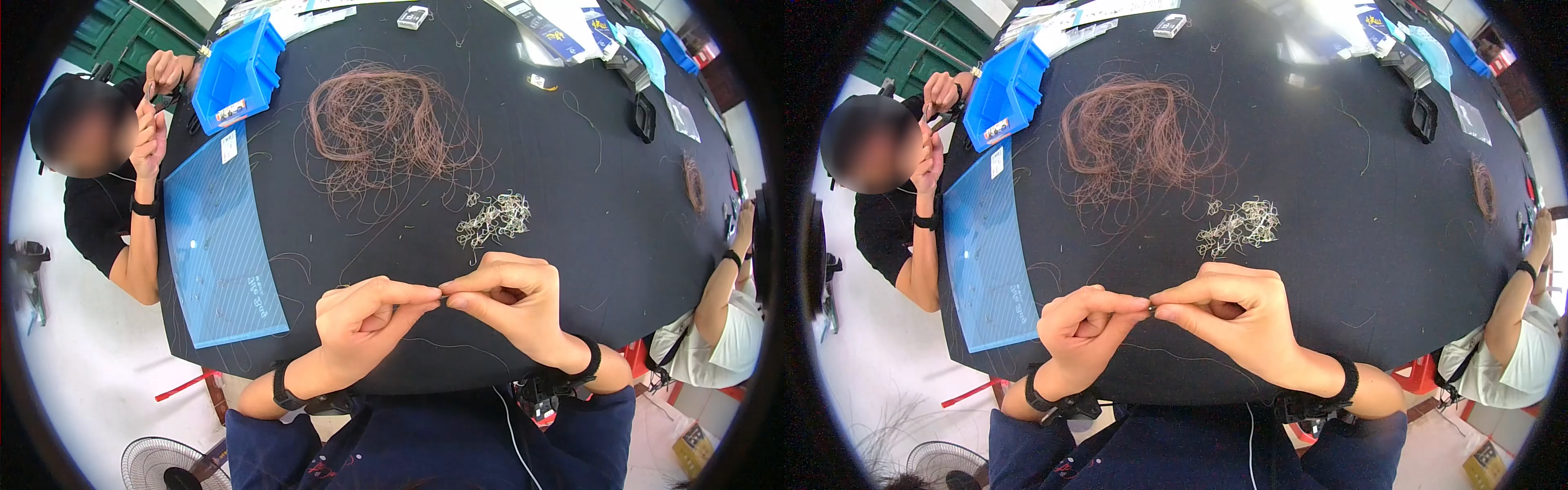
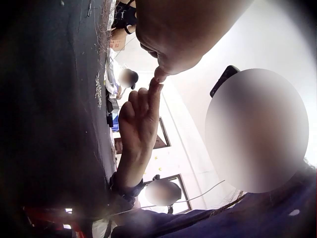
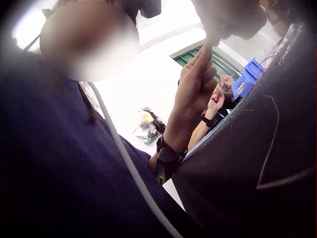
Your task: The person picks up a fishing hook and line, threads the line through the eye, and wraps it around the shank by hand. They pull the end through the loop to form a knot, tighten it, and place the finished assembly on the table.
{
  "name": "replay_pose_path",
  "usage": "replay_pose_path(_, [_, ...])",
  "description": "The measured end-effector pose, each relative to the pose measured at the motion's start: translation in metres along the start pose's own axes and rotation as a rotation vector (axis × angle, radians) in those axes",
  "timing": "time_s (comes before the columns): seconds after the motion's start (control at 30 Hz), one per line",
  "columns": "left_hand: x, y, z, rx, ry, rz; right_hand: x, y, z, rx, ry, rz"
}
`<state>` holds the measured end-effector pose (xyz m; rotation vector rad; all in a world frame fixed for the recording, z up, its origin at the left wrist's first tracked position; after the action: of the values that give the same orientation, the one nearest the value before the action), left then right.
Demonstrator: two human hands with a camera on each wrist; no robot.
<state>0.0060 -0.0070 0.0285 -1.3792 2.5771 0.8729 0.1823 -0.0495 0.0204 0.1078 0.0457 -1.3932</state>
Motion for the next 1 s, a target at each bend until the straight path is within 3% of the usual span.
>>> replay_pose_path(0.43, [0.0006,-0.0010,-0.0010,-0.030,0.021,0.011,0.0006,0.0006,0.0003,0.000,-0.009,-0.037])
replay_pose_path(0.93, [-0.0020,0.0029,-0.0057,-0.057,0.062,0.034,0.0010,0.0031,-0.0012,-0.180,0.191,-0.176])
replay_pose_path(1.0, [-0.0063,0.0051,-0.0041,-0.102,-0.068,0.028,0.0013,0.0024,-0.0042,-0.119,0.181,-0.176])
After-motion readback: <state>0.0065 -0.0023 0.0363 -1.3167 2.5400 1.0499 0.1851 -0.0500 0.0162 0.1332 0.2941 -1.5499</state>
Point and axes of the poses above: each hand's wrist, its own x-axis away from the middle knuckle, its own y-axis out of the back of the hand, z = x × y, the point moved 2 cm from there along -x, towards the middle knuckle, and after that the axes turned 11 degrees about z, right-handed, at the moved point
